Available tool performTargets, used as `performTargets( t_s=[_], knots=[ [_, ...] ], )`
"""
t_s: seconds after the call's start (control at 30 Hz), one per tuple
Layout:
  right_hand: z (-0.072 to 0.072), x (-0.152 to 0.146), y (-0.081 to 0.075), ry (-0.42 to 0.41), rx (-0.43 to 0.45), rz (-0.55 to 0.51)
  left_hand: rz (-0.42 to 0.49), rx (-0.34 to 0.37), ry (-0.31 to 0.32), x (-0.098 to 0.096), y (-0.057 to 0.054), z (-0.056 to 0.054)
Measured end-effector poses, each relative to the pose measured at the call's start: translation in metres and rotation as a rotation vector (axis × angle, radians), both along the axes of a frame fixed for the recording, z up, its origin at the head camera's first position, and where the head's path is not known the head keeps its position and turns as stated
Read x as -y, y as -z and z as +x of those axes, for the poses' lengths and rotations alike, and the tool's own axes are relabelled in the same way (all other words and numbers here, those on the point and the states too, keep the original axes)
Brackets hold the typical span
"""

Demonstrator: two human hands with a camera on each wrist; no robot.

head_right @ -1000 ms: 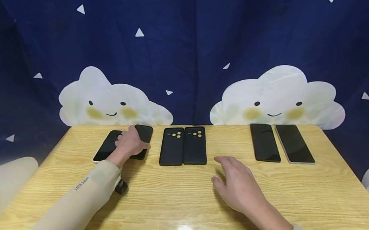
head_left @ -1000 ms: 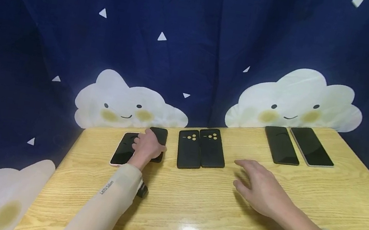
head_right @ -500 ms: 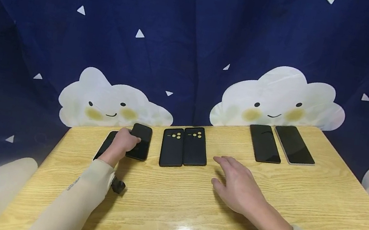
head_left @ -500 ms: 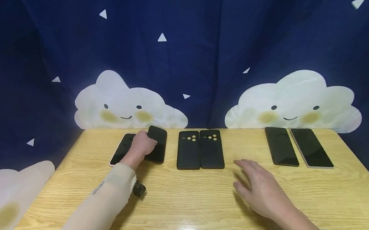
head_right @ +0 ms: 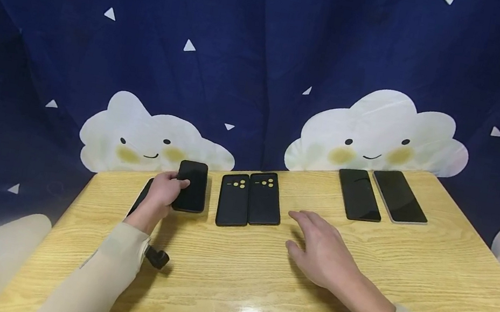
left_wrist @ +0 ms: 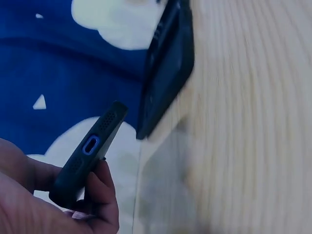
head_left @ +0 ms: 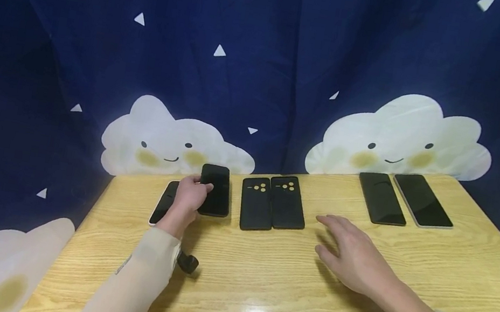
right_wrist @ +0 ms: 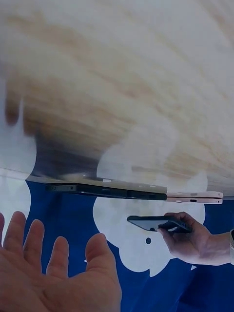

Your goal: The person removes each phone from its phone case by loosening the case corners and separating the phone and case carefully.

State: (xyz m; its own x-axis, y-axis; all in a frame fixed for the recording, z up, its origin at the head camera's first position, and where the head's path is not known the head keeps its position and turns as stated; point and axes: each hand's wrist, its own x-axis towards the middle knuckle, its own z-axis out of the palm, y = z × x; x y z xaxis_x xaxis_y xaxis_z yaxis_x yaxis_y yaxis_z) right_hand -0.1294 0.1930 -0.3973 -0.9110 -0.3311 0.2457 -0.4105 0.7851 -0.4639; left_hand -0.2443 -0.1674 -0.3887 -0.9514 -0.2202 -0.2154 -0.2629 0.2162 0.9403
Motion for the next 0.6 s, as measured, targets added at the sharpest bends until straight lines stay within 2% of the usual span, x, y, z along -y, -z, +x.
performTargets(
  t_s=[0.27, 0.6],
  knots=[
    [-0.004, 0.002, -0.001, 0.011, 0.011, -0.005, 0.183, -0.037, 0.033, -0.021, -0.005, 0.016],
    [-0.015, 0.008, -0.007, 0.007, 0.024, -0.025, 0.332, -0.040, 0.102, -0.050, -0.010, 0.033]
  ],
)
